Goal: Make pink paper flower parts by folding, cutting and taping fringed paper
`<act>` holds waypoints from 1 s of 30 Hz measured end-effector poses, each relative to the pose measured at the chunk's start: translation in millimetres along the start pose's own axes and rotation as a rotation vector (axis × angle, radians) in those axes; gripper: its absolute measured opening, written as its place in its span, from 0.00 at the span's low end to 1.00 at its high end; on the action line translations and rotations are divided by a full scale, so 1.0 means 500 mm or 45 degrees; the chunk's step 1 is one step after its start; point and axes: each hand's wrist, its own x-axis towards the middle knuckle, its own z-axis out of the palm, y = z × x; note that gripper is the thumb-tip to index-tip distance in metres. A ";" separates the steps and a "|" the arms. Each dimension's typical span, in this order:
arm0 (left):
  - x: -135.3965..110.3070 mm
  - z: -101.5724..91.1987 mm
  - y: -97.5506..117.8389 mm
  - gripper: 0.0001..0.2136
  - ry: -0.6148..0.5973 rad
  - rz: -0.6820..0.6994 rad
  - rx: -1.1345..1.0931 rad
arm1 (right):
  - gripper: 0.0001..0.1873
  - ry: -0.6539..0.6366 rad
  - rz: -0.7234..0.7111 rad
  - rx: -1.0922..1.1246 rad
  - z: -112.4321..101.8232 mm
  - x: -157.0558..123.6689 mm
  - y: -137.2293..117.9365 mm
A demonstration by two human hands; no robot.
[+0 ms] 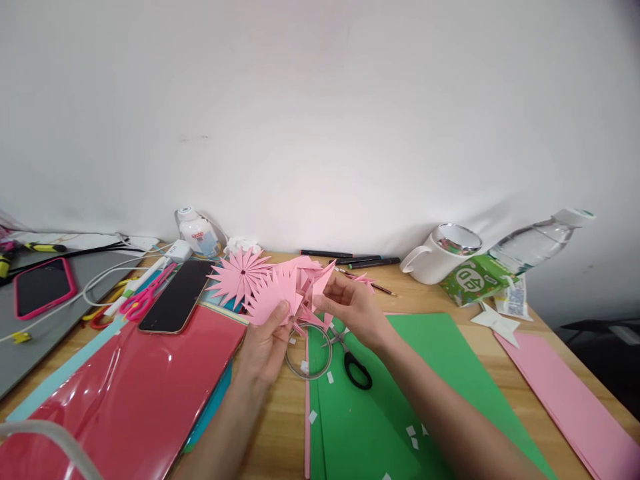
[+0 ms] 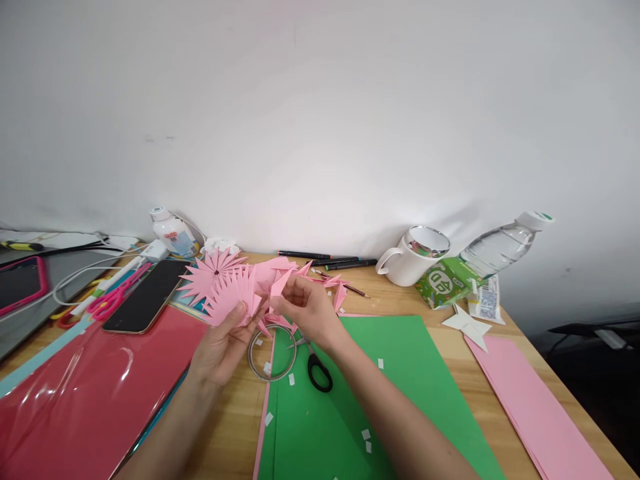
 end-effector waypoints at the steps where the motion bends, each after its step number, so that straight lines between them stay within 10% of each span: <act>1: 0.000 0.000 0.000 0.13 0.008 0.001 -0.003 | 0.19 -0.004 0.021 0.015 -0.001 0.000 0.002; 30: -0.006 0.009 -0.007 0.21 -0.041 0.033 0.022 | 0.20 0.132 0.069 0.113 0.021 -0.008 0.005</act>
